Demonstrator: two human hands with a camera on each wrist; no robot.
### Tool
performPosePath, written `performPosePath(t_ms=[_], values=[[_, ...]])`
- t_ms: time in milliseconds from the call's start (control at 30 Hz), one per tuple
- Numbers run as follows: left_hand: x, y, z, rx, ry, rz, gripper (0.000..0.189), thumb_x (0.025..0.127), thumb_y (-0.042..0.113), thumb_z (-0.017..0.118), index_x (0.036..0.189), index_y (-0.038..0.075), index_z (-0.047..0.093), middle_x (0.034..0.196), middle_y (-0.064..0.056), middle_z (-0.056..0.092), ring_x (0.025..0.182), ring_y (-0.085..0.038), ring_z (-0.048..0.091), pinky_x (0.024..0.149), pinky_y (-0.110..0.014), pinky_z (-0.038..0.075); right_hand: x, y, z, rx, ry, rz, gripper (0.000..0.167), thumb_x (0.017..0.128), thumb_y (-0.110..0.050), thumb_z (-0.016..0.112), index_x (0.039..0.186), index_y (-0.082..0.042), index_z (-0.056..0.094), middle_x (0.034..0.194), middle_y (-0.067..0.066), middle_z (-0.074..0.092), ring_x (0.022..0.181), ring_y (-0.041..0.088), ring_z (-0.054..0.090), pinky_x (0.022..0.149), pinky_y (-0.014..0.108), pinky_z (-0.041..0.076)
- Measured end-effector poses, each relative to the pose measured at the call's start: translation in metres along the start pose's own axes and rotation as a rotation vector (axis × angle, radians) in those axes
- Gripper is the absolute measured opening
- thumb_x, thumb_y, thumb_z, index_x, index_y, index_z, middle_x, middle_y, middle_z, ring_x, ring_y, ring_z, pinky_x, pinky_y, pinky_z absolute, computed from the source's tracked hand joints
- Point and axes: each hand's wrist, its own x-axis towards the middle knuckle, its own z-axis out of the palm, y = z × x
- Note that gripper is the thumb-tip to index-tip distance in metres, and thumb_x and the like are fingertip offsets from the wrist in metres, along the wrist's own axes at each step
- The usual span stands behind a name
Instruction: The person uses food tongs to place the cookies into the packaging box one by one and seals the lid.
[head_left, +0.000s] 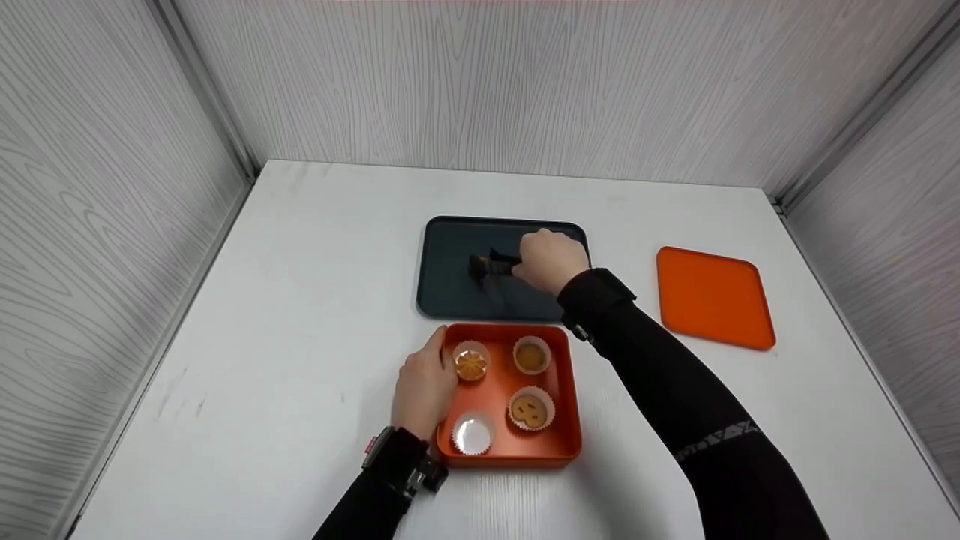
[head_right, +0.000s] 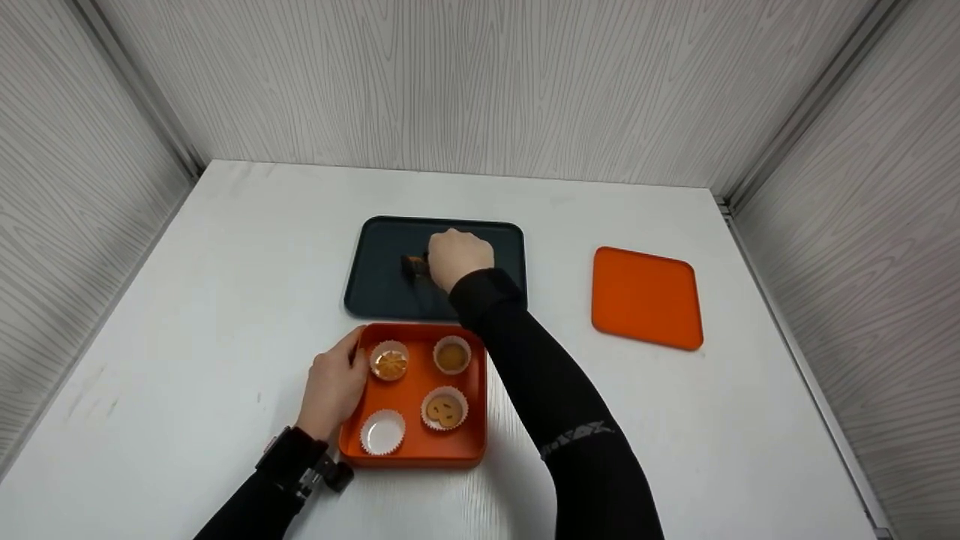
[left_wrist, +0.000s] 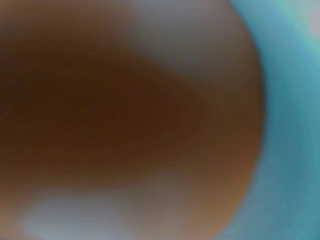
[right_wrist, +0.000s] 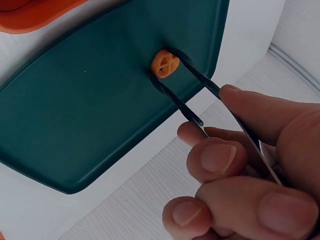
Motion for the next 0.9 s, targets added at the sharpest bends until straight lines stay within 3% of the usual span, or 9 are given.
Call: performPosePath(t_ms=[567, 900], values=[[0.0, -0.001, 0.001, 0.002, 0.0, -0.004, 0.045, 0.106, 0.019, 0.051, 0.15, 0.009, 0.052, 0.136, -0.013, 0.066, 0.112, -0.027, 0.069, 0.099, -0.047, 0.055, -0.015, 0.025, -0.002, -0.002, -0.022, -0.066, 0.053, 0.098, -0.025, 0.068, 0.056, -0.017, 0.037, 0.054, -0.004, 0.026, 0.052, 0.016, 0.041, 0.052, 0.032, 0.035], [0.002, 0.0, 0.001, -0.005, -0.006, -0.017, 0.044, 0.106, 0.019, 0.052, 0.149, 0.01, 0.053, 0.136, -0.012, 0.066, 0.118, -0.027, 0.067, 0.103, -0.047, 0.053, -0.032, 0.039, -0.001, 0.038, 0.016, -0.131, 0.056, 0.097, -0.022, 0.069, 0.051, -0.018, 0.037, 0.052, -0.004, 0.024, 0.047, 0.014, 0.033, 0.048, 0.029, 0.025]])
